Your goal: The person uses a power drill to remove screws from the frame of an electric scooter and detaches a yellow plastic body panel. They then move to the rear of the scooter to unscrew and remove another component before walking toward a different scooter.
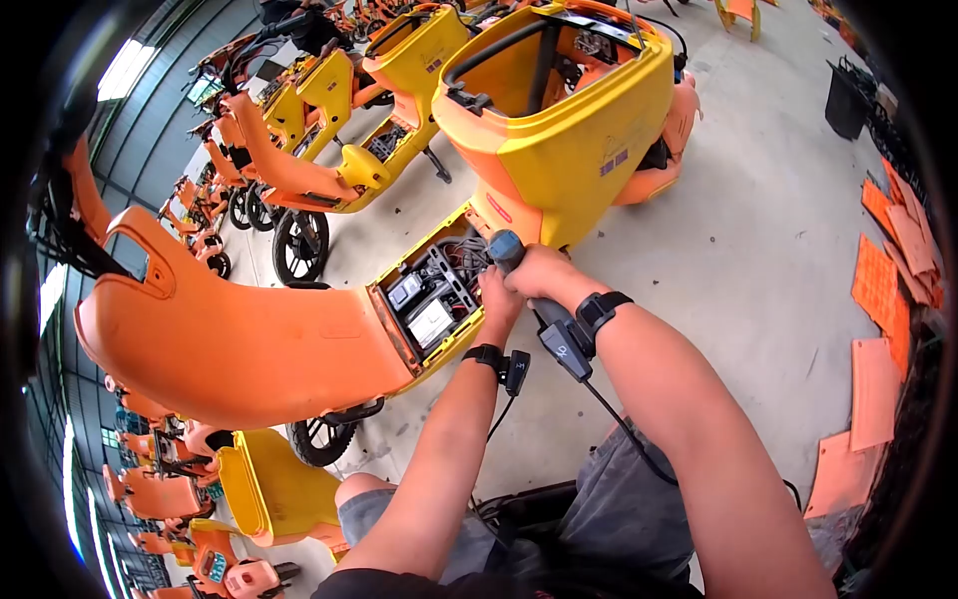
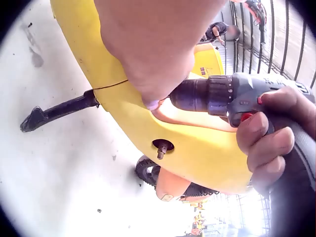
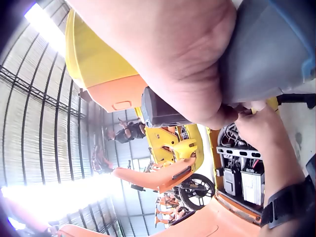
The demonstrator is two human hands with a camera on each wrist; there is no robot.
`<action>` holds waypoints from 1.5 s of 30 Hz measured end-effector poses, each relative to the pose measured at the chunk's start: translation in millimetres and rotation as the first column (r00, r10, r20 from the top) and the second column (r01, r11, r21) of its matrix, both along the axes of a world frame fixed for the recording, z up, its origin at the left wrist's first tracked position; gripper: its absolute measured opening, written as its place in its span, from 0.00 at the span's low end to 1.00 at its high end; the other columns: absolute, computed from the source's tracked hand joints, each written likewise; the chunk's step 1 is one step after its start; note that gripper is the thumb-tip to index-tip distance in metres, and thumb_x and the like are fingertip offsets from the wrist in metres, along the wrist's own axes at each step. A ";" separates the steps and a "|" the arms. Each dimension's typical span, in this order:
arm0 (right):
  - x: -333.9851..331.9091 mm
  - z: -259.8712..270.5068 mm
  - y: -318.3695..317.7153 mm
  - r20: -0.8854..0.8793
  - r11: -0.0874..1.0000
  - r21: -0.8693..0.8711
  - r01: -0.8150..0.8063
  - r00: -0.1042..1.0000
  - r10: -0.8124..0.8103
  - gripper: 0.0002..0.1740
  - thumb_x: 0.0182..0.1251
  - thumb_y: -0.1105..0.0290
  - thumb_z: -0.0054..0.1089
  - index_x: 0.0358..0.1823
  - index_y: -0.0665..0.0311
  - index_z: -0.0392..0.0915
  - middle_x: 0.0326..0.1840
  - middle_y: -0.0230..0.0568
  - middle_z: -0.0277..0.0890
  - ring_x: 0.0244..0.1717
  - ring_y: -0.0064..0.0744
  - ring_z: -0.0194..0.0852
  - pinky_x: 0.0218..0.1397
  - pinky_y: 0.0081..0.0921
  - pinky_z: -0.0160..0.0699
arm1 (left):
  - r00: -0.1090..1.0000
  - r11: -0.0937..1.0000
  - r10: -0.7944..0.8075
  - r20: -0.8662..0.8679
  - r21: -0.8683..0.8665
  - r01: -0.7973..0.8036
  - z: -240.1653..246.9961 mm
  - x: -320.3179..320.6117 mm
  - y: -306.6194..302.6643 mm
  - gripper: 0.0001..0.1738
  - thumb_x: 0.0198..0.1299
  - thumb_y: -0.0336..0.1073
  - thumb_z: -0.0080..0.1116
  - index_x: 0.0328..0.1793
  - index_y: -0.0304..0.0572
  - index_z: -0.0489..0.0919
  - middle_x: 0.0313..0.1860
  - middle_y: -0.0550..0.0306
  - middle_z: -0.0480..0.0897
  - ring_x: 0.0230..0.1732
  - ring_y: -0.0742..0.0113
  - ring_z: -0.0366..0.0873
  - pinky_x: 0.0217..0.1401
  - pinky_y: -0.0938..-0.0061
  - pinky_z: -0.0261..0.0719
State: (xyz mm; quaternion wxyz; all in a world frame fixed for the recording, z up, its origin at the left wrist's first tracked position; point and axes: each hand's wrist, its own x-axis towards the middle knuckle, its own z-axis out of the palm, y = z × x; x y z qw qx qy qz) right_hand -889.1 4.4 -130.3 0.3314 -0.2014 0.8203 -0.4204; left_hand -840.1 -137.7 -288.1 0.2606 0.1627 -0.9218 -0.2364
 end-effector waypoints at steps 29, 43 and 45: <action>-7.7 3.9 20.4 0.190 0.987 -0.160 -0.015 0.981 0.046 0.08 0.57 0.71 0.58 0.35 0.67 0.77 0.26 0.37 0.78 0.20 0.27 0.76 0.26 0.27 0.78 | 0.998 0.989 0.058 -0.014 0.136 -0.056 18.4 9.3 5.1 0.17 0.44 0.34 0.73 0.42 0.44 0.81 0.44 0.51 0.81 0.51 0.44 0.72 0.56 0.58 0.72; 3.3 13.0 5.4 -0.147 0.981 0.052 -0.186 0.970 0.192 0.16 0.53 0.67 0.64 0.44 0.64 0.80 0.28 0.45 0.83 0.23 0.38 0.82 0.30 0.32 0.80 | 0.996 0.995 0.093 -0.014 0.035 -0.093 19.5 6.2 10.9 0.21 0.45 0.32 0.68 0.48 0.41 0.78 0.46 0.48 0.80 0.50 0.43 0.72 0.56 0.57 0.74; 4.1 13.4 6.0 -0.186 0.981 0.060 -0.187 0.963 0.195 0.16 0.54 0.66 0.64 0.44 0.64 0.80 0.28 0.46 0.83 0.24 0.39 0.83 0.31 0.33 0.81 | 0.993 0.992 0.120 0.010 0.028 -0.120 20.0 4.5 12.6 0.21 0.45 0.32 0.67 0.49 0.41 0.78 0.46 0.48 0.80 0.50 0.44 0.72 0.56 0.57 0.74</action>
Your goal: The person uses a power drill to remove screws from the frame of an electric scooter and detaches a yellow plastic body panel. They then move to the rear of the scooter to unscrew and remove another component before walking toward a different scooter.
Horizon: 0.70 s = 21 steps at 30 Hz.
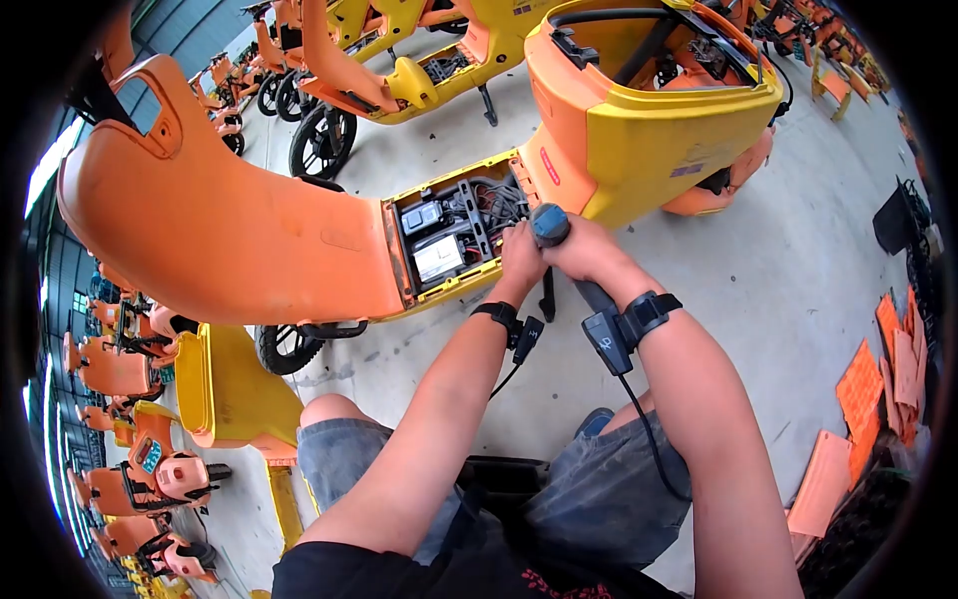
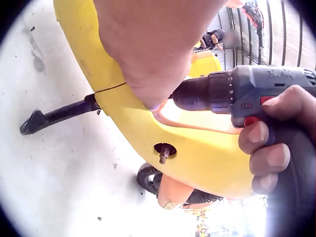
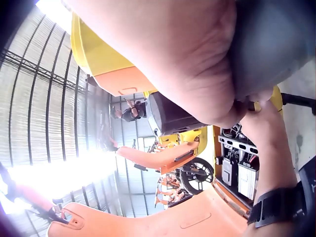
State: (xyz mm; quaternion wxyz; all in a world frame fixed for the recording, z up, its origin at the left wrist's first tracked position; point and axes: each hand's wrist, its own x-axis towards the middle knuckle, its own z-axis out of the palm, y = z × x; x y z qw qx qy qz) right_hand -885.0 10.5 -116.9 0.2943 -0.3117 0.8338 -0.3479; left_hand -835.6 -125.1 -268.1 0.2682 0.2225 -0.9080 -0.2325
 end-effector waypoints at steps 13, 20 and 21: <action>2.5 -4.5 6.6 -0.152 0.999 0.024 -0.034 0.988 0.037 0.20 0.52 0.63 0.64 0.45 0.65 0.79 0.40 0.56 0.83 0.47 0.57 0.81 0.51 0.42 0.79 | 0.996 0.998 -0.063 0.063 0.020 0.062 -0.5 1.1 2.4 0.23 0.45 0.29 0.64 0.52 0.41 0.80 0.54 0.51 0.76 0.56 0.47 0.67 0.59 0.54 0.65; 0.8 7.6 14.0 -0.147 0.994 -0.112 0.017 0.989 -0.033 0.22 0.53 0.61 0.65 0.47 0.66 0.78 0.42 0.59 0.82 0.48 0.59 0.80 0.52 0.44 0.79 | 0.998 0.991 -0.065 -0.018 -0.114 0.063 -0.6 -7.0 -0.3 0.18 0.47 0.29 0.65 0.47 0.35 0.80 0.48 0.50 0.78 0.54 0.47 0.69 0.57 0.55 0.67; 1.4 9.7 14.7 -0.197 0.985 -0.164 0.057 0.976 -0.089 0.22 0.53 0.61 0.66 0.46 0.67 0.77 0.42 0.60 0.82 0.47 0.60 0.80 0.52 0.45 0.78 | 0.990 0.979 -0.095 -0.103 -0.192 0.074 0.7 -8.2 1.9 0.15 0.48 0.29 0.64 0.45 0.36 0.79 0.45 0.48 0.78 0.52 0.47 0.70 0.56 0.55 0.67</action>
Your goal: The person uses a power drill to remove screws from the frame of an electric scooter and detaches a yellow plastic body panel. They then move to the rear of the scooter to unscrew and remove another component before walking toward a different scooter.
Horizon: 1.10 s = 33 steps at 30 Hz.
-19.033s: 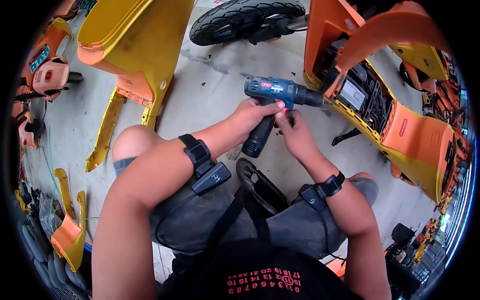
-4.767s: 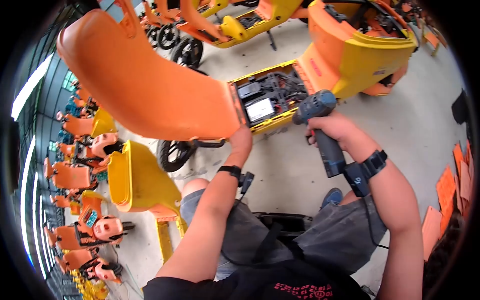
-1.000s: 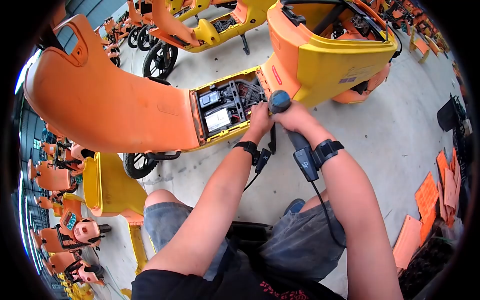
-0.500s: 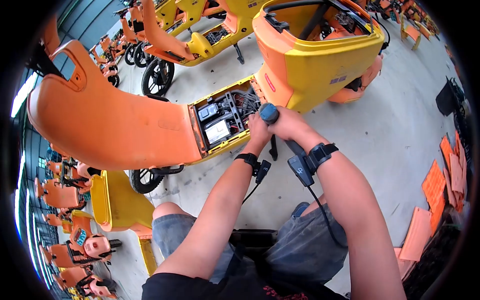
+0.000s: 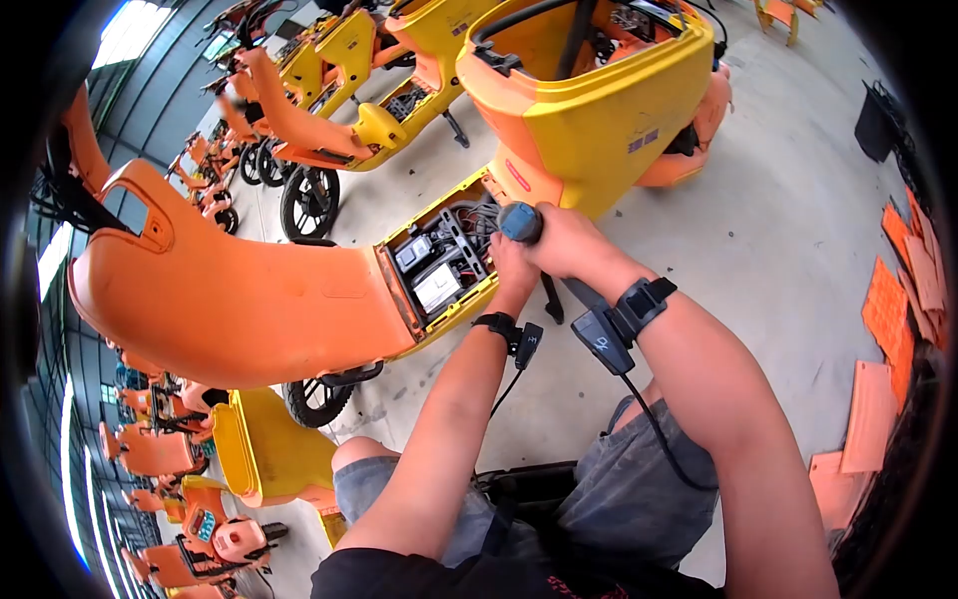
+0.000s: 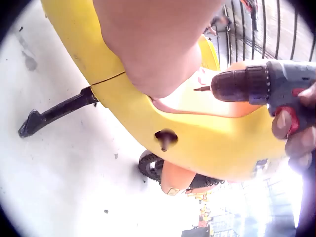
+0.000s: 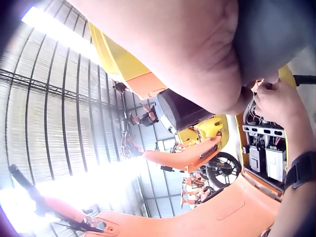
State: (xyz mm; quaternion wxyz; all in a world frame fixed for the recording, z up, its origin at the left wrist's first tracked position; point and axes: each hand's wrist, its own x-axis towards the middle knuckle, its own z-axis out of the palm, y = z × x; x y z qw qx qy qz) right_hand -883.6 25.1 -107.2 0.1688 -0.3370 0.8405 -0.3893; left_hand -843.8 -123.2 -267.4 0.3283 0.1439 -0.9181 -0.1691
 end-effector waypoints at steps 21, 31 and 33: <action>30.3 22.9 -2.1 -0.200 0.979 -0.017 0.202 0.959 -0.201 0.33 0.51 0.66 0.65 0.58 0.74 0.69 0.38 0.55 0.83 0.42 0.54 0.84 0.45 0.45 0.83 | 0.967 0.881 -0.242 -0.077 0.401 0.252 16.0 -4.0 6.1 0.29 0.55 0.47 0.66 0.62 0.46 0.78 0.63 0.47 0.78 0.63 0.41 0.72 0.59 0.48 0.70; 35.9 39.6 8.0 -0.168 0.978 0.092 0.187 0.971 -0.170 0.39 0.52 0.71 0.62 0.66 0.78 0.63 0.41 0.54 0.83 0.44 0.51 0.84 0.45 0.43 0.83 | 0.972 0.950 -0.218 0.082 0.246 0.193 12.6 -3.4 11.9 0.26 0.55 0.47 0.65 0.59 0.44 0.78 0.60 0.46 0.79 0.59 0.41 0.74 0.57 0.50 0.72; 36.4 39.2 9.0 -0.154 0.978 0.106 0.182 0.974 -0.165 0.39 0.52 0.71 0.62 0.67 0.78 0.62 0.41 0.54 0.83 0.44 0.50 0.85 0.45 0.43 0.83 | 0.969 0.950 -0.228 0.093 0.239 0.201 14.4 -2.1 12.2 0.26 0.56 0.46 0.65 0.58 0.44 0.79 0.59 0.46 0.79 0.59 0.41 0.74 0.57 0.51 0.72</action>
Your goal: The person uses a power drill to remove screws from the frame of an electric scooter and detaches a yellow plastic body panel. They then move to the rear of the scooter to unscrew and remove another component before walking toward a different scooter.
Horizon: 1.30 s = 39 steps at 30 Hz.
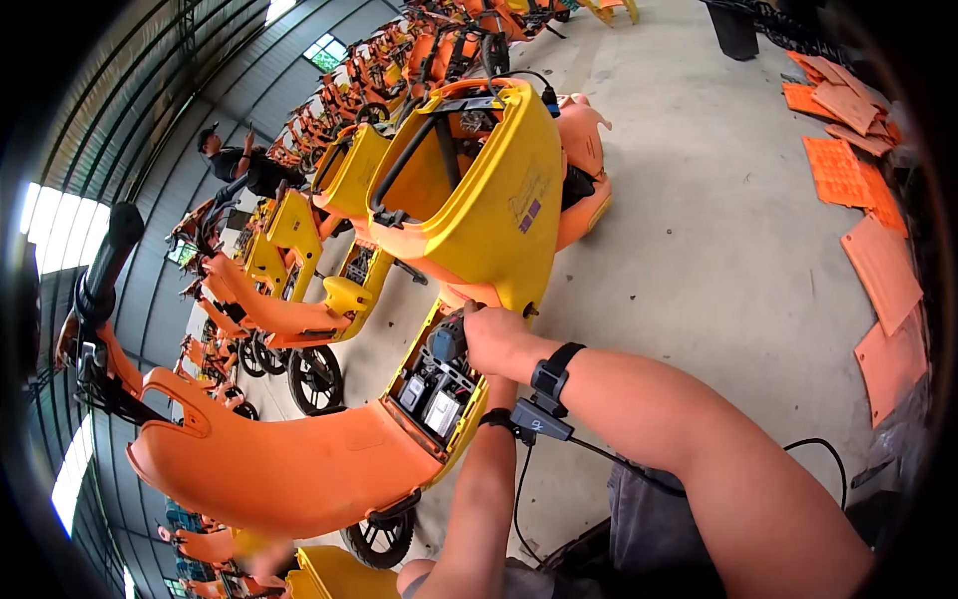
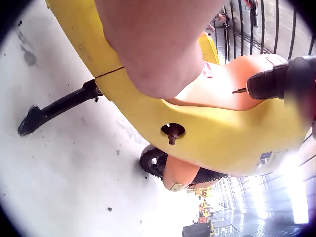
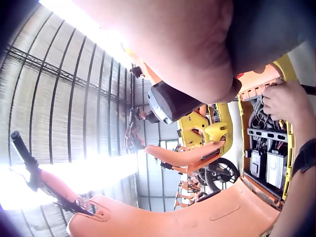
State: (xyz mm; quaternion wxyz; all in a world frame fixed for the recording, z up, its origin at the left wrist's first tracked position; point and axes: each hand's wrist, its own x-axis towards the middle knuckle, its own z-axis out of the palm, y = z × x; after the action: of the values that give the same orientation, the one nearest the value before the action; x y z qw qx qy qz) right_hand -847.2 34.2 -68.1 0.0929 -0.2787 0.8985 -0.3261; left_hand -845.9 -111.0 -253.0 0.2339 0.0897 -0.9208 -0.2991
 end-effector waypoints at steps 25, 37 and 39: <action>-1.8 -4.9 -12.2 -0.040 0.994 0.022 -0.103 0.994 0.104 0.33 0.56 0.71 0.58 0.65 0.75 0.65 0.43 0.53 0.83 0.47 0.49 0.84 0.47 0.39 0.83 | 0.967 0.967 -0.255 -0.007 0.017 0.255 92.0 -18.3 -11.4 0.20 0.56 0.44 0.64 0.51 0.40 0.80 0.51 0.43 0.82 0.50 0.42 0.79 0.52 0.56 0.76; -8.8 -8.2 -8.7 0.004 0.998 -0.044 -0.036 0.999 0.036 0.37 0.51 0.72 0.61 0.65 0.78 0.64 0.42 0.55 0.83 0.46 0.51 0.84 0.46 0.42 0.83 | 0.526 0.887 -0.389 0.757 0.153 0.436 -131.6 214.5 -5.8 0.23 0.69 0.48 0.45 0.36 0.32 0.79 0.34 0.31 0.81 0.41 0.33 0.79 0.46 0.47 0.76; -5.0 -4.8 -6.4 -0.006 0.997 -0.047 -0.056 0.998 0.056 0.37 0.51 0.72 0.61 0.65 0.79 0.64 0.42 0.55 0.83 0.46 0.51 0.84 0.47 0.42 0.83 | 0.321 0.668 -0.673 0.666 0.362 0.651 -239.4 288.5 1.9 0.24 0.69 0.49 0.46 0.40 0.31 0.82 0.37 0.33 0.82 0.43 0.34 0.79 0.48 0.48 0.76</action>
State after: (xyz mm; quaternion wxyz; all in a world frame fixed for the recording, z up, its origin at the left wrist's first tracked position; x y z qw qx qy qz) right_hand -852.2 27.8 -72.9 0.0935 -0.3066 0.8826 -0.3439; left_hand -557.4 -109.1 -492.4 -0.3166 -0.1744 -0.8781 -0.3135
